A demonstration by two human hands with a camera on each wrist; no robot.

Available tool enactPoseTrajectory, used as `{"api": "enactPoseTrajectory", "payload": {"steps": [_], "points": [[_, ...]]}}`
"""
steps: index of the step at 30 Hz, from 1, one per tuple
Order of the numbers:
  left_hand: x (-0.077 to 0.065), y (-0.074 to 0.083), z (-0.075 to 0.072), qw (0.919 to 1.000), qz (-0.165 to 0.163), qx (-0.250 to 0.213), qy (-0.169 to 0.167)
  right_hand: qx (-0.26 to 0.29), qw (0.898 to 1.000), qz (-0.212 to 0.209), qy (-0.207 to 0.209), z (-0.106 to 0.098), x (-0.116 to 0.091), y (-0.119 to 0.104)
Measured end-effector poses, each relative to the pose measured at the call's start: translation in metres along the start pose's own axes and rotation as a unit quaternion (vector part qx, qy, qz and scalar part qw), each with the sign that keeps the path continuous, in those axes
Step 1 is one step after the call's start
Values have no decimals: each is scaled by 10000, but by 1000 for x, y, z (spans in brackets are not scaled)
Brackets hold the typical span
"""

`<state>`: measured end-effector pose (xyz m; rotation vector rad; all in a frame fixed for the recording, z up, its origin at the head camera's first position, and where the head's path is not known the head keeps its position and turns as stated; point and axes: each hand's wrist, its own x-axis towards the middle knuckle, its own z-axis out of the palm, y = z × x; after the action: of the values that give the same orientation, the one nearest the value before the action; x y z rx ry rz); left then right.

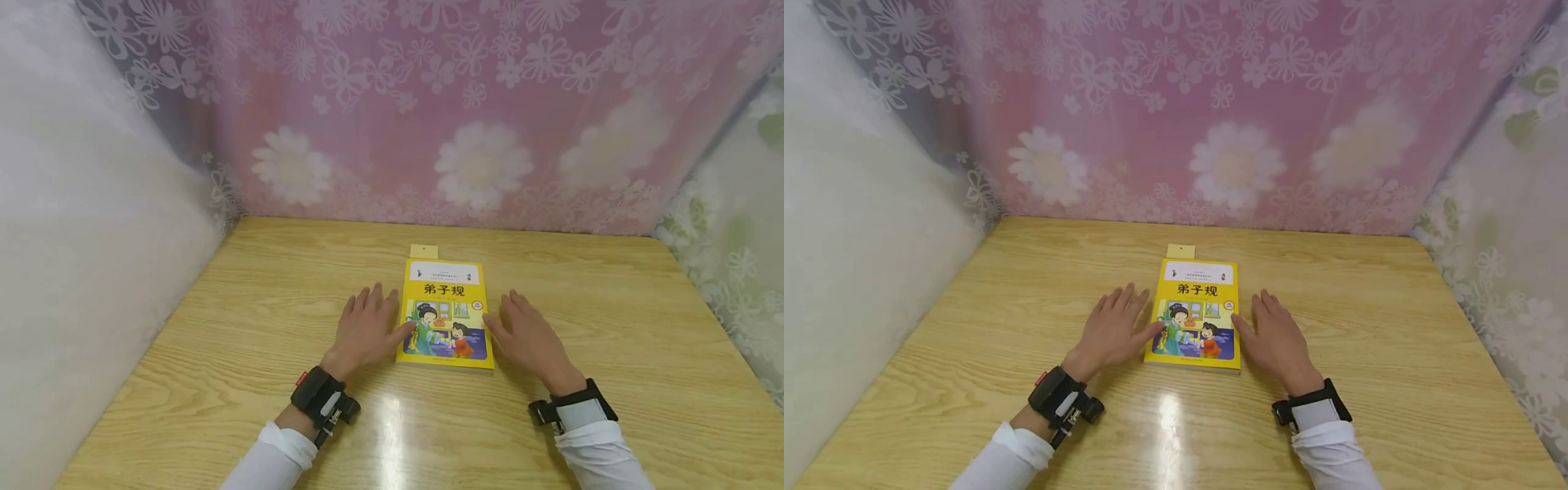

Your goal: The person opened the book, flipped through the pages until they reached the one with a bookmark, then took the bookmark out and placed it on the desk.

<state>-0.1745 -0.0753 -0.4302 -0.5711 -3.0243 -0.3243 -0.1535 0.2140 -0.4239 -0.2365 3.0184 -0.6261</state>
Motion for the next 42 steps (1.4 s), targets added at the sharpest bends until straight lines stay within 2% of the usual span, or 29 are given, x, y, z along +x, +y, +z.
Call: {"api": "enactPoseTrajectory", "payload": {"steps": [12, 23, 33, 42], "points": [[-4, -2, 0, 9999, -35, -134, -85, 169, 9994, 9, -300, 3, 3, -8], [-6, 1, -5, 9996, -60, -78, -276, 198, 9981, -208, -552, 9, 3, -13], [-9, 0, -4, 9991, -145, -191, -337, 211, 9979, -345, -509, 9, 1, -14], [-12, -4, -3, 9994, -133, -272, -182, 357, 9978, -458, -333, 5, 2, -16]]}}
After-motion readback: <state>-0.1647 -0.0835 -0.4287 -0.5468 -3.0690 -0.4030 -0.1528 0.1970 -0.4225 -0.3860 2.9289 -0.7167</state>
